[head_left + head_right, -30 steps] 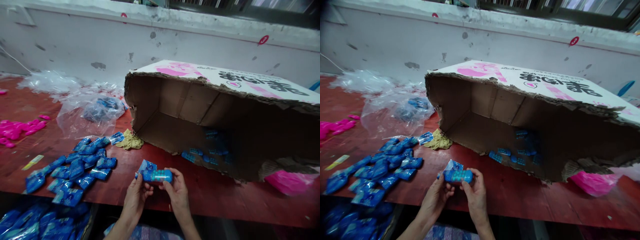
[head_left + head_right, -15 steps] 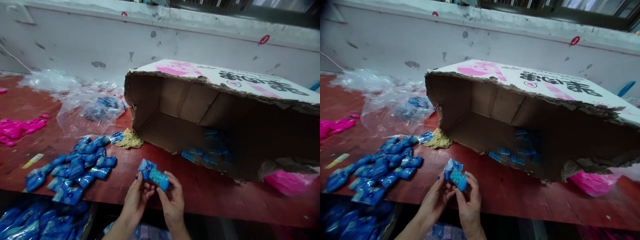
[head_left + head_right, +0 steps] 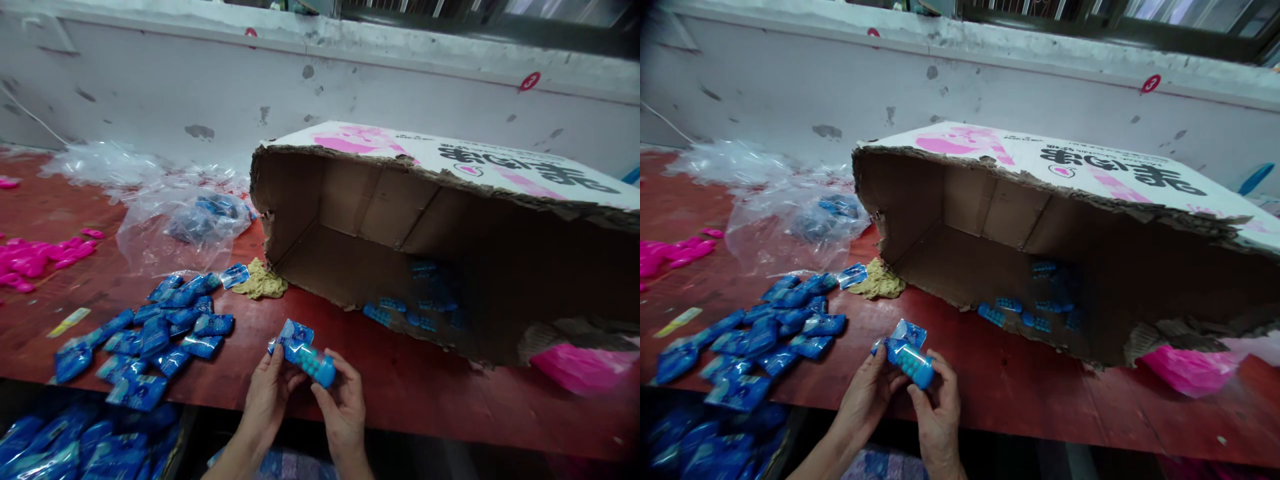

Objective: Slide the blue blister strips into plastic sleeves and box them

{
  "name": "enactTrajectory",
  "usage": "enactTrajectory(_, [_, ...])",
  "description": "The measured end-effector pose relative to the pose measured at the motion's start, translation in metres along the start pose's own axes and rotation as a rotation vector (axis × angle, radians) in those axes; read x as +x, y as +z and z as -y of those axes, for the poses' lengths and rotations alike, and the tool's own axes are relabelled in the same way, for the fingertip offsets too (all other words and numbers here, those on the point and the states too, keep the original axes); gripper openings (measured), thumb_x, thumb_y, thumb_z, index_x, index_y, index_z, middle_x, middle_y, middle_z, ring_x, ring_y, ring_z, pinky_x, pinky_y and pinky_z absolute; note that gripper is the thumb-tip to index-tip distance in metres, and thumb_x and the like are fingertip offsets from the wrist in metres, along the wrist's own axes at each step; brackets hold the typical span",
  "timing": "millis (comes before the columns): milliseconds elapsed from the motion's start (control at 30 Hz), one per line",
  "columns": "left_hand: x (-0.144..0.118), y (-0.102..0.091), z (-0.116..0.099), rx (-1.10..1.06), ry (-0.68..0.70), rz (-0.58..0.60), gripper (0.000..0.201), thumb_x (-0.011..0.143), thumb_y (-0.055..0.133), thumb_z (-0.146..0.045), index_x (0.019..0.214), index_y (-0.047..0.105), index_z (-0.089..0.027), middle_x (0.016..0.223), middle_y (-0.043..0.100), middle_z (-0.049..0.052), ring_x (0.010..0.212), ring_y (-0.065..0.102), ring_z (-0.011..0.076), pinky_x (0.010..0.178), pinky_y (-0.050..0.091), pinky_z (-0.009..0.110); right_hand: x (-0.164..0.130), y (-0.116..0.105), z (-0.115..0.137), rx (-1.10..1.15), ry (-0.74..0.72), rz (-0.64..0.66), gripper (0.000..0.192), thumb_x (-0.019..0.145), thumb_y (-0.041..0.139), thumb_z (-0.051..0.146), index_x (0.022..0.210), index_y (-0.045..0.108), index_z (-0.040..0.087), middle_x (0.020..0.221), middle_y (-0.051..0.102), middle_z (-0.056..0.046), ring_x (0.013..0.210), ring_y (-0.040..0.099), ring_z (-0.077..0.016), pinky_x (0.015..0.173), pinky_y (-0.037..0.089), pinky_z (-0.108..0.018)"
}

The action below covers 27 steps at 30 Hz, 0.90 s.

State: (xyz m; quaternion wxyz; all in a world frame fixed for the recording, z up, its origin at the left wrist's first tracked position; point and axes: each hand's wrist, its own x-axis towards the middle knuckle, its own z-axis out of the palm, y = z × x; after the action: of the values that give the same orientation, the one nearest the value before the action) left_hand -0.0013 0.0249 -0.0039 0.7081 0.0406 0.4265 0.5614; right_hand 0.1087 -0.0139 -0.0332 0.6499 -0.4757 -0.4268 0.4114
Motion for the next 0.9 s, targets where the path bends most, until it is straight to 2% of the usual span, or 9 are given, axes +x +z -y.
enactTrajectory(100, [0.000,0.001,-0.001,0.032,0.005,0.011,0.031,0.061,0.073,-0.035,0.078,0.055,-0.015,0.065,0.066,0.002,0.058,0.062,0.0148,0.054,0.049,0.024,0.002,0.005,0.002,0.087,0.109,-0.056,0.035,0.072,0.066,0.018,0.102,0.050,0.022,0.114,0.058,-0.008,0.103,0.058,-0.0194,0.085,0.050,-0.033])
enactTrajectory(200, [0.002,0.001,-0.001,0.042,-0.001,0.021,0.033,0.060,0.074,-0.036,0.079,0.055,-0.016,0.069,0.068,0.003,0.062,0.063,0.0164,0.055,0.049,0.025,0.003,0.004,0.000,0.095,0.134,-0.053,0.035,0.070,0.067,0.019,0.101,0.051,0.022,0.114,0.058,-0.007,0.103,0.058,-0.0196,0.085,0.051,-0.033])
enactTrajectory(300, [0.002,0.001,-0.002,0.070,-0.004,0.014,0.036,0.059,0.074,-0.036,0.080,0.054,-0.016,0.071,0.068,0.003,0.062,0.063,0.0172,0.054,0.049,0.026,0.001,-0.001,-0.007,-0.020,0.084,-0.014,0.035,0.071,0.065,0.016,0.103,0.052,0.022,0.117,0.057,-0.008,0.105,0.056,-0.0202,0.086,0.050,-0.034])
enactTrajectory(400, [0.002,0.002,-0.001,0.076,-0.054,0.009,0.037,0.058,0.075,-0.037,0.078,0.053,-0.016,0.069,0.067,0.003,0.061,0.063,0.0166,0.055,0.049,0.026,-0.002,-0.008,-0.012,-0.257,-0.051,0.030,0.033,0.072,0.064,0.013,0.102,0.056,0.023,0.116,0.058,-0.007,0.107,0.055,-0.0209,0.089,0.047,-0.036])
enactTrajectory(500, [0.002,0.002,-0.002,0.072,-0.110,-0.009,0.031,0.059,0.075,-0.033,0.073,0.052,-0.016,0.060,0.063,0.000,0.054,0.059,0.0133,0.053,0.048,0.024,-0.003,-0.010,-0.010,-0.402,-0.162,0.142,0.034,0.073,0.061,0.010,0.102,0.060,0.027,0.116,0.059,-0.004,0.108,0.054,-0.0202,0.090,0.046,-0.034])
enactTrajectory(600, [0.003,-0.002,-0.007,0.099,-0.174,-0.014,0.021,0.066,0.071,-0.025,0.074,0.055,-0.014,0.061,0.063,0.001,0.053,0.059,0.0129,0.053,0.048,0.025,-0.001,-0.009,-0.001,-0.370,-0.110,0.252,0.041,0.072,0.064,0.012,0.109,0.058,0.029,0.113,0.060,-0.003,0.104,0.056,-0.0201,0.088,0.047,-0.030])
enactTrajectory(733, [0.003,-0.005,-0.017,0.128,-0.274,0.100,0.013,0.073,0.063,-0.021,0.081,0.062,-0.011,0.077,0.068,0.009,0.071,0.064,0.0179,0.069,0.051,0.030,0.001,-0.008,0.006,-0.241,0.083,0.318,0.031,0.081,0.056,0.019,0.110,0.057,0.027,0.104,0.063,-0.003,0.091,0.061,-0.0175,0.079,0.050,-0.027])
enactTrajectory(800, [0.001,-0.005,-0.020,0.113,-0.288,0.173,0.012,0.075,0.061,-0.020,0.082,0.064,-0.010,0.079,0.069,0.010,0.075,0.064,0.0189,0.073,0.050,0.030,0.001,-0.007,0.004,-0.206,0.108,0.279,0.033,0.080,0.058,0.022,0.113,0.056,0.027,0.107,0.061,-0.004,0.092,0.059,-0.0174,0.080,0.049,-0.027])
enactTrajectory(900, [-0.001,-0.004,-0.025,0.080,-0.312,0.278,0.015,0.077,0.058,-0.018,0.088,0.065,-0.011,0.084,0.069,0.010,0.083,0.064,0.0204,0.078,0.049,0.031,0.001,-0.008,0.000,-0.170,0.106,0.181,0.047,0.073,0.067,0.028,0.117,0.052,0.027,0.114,0.056,-0.005,0.099,0.055,-0.0194,0.086,0.045,-0.030])
